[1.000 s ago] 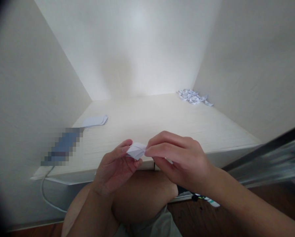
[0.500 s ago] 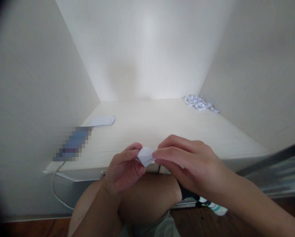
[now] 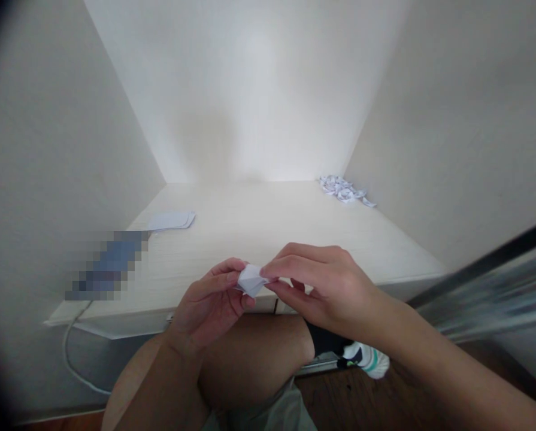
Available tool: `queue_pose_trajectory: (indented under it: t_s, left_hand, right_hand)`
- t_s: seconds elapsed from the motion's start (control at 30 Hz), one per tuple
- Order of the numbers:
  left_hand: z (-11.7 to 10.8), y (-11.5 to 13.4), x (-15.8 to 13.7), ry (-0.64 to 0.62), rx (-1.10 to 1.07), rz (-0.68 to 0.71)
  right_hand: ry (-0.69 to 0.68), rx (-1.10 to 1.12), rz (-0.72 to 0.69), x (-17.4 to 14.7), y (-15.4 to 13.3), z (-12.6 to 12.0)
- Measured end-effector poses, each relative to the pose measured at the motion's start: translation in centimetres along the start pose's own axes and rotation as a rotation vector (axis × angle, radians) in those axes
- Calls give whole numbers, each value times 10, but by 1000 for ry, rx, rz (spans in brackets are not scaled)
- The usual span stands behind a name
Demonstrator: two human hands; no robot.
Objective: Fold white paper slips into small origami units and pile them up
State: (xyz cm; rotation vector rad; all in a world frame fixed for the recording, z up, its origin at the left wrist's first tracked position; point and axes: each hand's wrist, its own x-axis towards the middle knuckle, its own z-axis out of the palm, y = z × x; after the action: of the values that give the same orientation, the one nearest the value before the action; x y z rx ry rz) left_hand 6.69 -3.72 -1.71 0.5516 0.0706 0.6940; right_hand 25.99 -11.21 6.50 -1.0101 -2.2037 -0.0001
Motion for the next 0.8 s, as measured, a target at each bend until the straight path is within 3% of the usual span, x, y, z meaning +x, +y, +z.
queue_pose_trajectory:
  t_s: [0.5,0.8]
  left_hand:
    - [0,2,-4,-72,34,9]
    - [0,0,-5,-83,62,29]
  right_hand:
    - [-40,168,-11,7,-12,-3]
    - [-107,111,-7,5,-9,-8]
